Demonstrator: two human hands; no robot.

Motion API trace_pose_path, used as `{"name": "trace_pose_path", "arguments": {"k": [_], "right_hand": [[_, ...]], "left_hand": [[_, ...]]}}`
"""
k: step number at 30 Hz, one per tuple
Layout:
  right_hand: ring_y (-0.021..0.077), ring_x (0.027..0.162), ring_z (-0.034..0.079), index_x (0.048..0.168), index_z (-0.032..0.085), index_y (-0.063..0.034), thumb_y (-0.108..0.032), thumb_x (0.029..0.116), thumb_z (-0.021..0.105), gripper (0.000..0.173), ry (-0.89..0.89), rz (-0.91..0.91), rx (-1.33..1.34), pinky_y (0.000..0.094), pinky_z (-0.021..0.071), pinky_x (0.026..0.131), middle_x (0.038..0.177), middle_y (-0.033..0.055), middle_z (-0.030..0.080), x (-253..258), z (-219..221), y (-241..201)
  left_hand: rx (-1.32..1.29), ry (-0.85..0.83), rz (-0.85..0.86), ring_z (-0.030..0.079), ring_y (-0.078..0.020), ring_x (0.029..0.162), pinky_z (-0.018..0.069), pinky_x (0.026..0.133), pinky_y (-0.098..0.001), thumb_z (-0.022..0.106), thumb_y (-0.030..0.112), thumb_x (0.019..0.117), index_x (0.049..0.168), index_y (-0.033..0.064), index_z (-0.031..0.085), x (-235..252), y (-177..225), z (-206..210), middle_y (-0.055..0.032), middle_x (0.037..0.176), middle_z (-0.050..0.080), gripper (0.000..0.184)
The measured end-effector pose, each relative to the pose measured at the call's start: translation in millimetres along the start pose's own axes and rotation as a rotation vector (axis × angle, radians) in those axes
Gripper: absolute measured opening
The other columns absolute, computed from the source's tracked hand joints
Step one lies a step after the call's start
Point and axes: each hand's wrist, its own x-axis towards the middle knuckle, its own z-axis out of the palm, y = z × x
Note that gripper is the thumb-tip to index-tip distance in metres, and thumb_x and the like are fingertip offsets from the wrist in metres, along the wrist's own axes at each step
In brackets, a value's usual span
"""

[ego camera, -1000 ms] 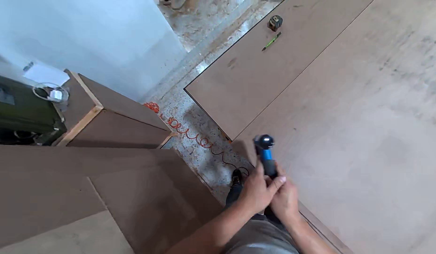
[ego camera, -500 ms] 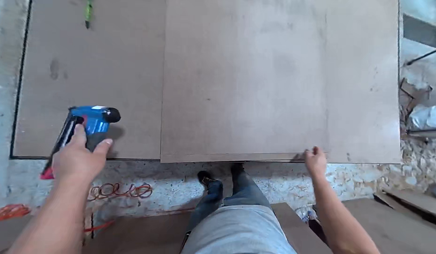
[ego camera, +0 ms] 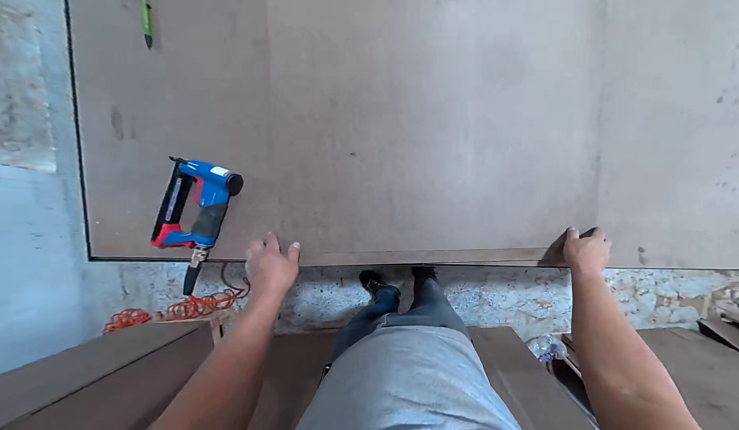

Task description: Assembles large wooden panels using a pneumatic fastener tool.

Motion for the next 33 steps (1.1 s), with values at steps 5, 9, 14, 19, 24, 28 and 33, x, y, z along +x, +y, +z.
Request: {"name": "trace_pose_path", "arguments": {"k": [5, 9, 14, 19, 24, 28, 33], "right_hand": [[0.0525, 0.124, 0.057, 0.127, 0.065, 0.0036, -0.066, 0.0959, 0.052, 0.078, -0.131, 0.039, 0.032, 0.0745, 0.0428, 0.099, 0.127, 0.0353, 0.062, 8.6, -23.6, 5.3], [0.0511, 0.12, 0.059, 0.129, 0.063, 0.0015, -0.066, 0.0923, 0.062, 0.077, -0.158, 0.046, 0.097, 0.0734, 0.0439, 0.098, 0.123, 0.0328, 0.064, 10.3, -12.1, 21.0], [0.0504, 0.124, 0.057, 0.131, 0.062, 0.0015, -0.066, 0.0937, 0.059, 0.077, -0.116, 0.05, 0.071, 0.0708, 0.0441, 0.1, 0.127, 0.0332, 0.062, -1.5, -1.7, 21.6], [0.0505, 0.133, 0.049, 0.133, 0.06, 0.0018, -0.064, 0.0958, 0.055, 0.076, -0.047, 0.025, -0.034, 0.0698, 0.0424, 0.103, 0.142, 0.0342, 0.05, -15.1, -3.9, 12.7], [0.0513, 0.145, 0.038, 0.151, 0.045, -0.0001, -0.053, 0.0953, 0.06, 0.078, -0.018, -0.529, -0.072, 0.0723, 0.0344, 0.112, 0.159, 0.03, 0.037, -69.4, 15.2, -55.0], [0.0348, 0.154, 0.031, 0.156, 0.044, -0.0117, -0.056, 0.0995, 0.053, 0.072, -0.104, -1.046, -0.061, 0.064, 0.0254, 0.123, 0.165, 0.0147, 0.035, -139.3, 81.1, -156.4], [0.025, 0.16, 0.015, 0.164, 0.03, -0.014, -0.054, 0.1057, 0.029, 0.071, -0.025, -1.253, -0.068, 0.0606, 0.0082, 0.127, 0.172, 0.0035, 0.022, -192.4, 146.6, -225.3]], "left_hand": [[-0.04, -0.048, -0.093, 0.046, -0.0532, 0.136, 0.0398, 0.109, -0.0699, 0.058, 0.056, 0.1003, 0.146, -0.0089, 0.045, 3.3, 17.7, -2.6, -0.0357, 0.144, 0.048, 0.081], [-0.012, -0.061, -0.123, 0.044, -0.0519, 0.139, 0.0398, 0.109, -0.0696, 0.058, 0.057, 0.1002, 0.147, -0.0075, 0.045, 6.8, 13.6, -7.7, -0.0339, 0.146, 0.047, 0.081], [0.031, -0.069, -0.111, 0.043, -0.0521, 0.139, 0.0397, 0.109, -0.0688, 0.056, 0.058, 0.101, 0.15, -0.0069, 0.042, 9.4, 6.6, -10.5, -0.0336, 0.149, 0.045, 0.082], [0.051, -0.039, -0.108, 0.04, -0.0524, 0.141, 0.0397, 0.11, -0.0677, 0.053, 0.059, 0.1015, 0.156, -0.0033, 0.036, 8.6, 4.8, -4.9, -0.0337, 0.152, 0.04, 0.085], [0.023, -0.042, 0.049, 0.019, -0.0502, 0.154, 0.0287, 0.116, -0.0719, 0.07, 0.056, 0.0931, 0.164, 0.0153, 0.027, -7.4, 31.4, -5.2, -0.0252, 0.17, 0.011, 0.093], [0.065, -0.098, 0.062, 0.005, -0.0421, 0.159, 0.0171, 0.125, -0.0645, 0.072, 0.066, 0.0861, 0.166, 0.0153, 0.021, -0.8, 52.7, 3.9, -0.0201, 0.173, 0.001, 0.107], [0.106, -0.136, 0.049, -0.001, -0.0408, 0.159, 0.014, 0.126, -0.0619, 0.076, 0.073, 0.0776, 0.167, 0.0127, 0.013, 0.3, 53.8, 3.9, -0.022, 0.172, -0.006, 0.124]]}}
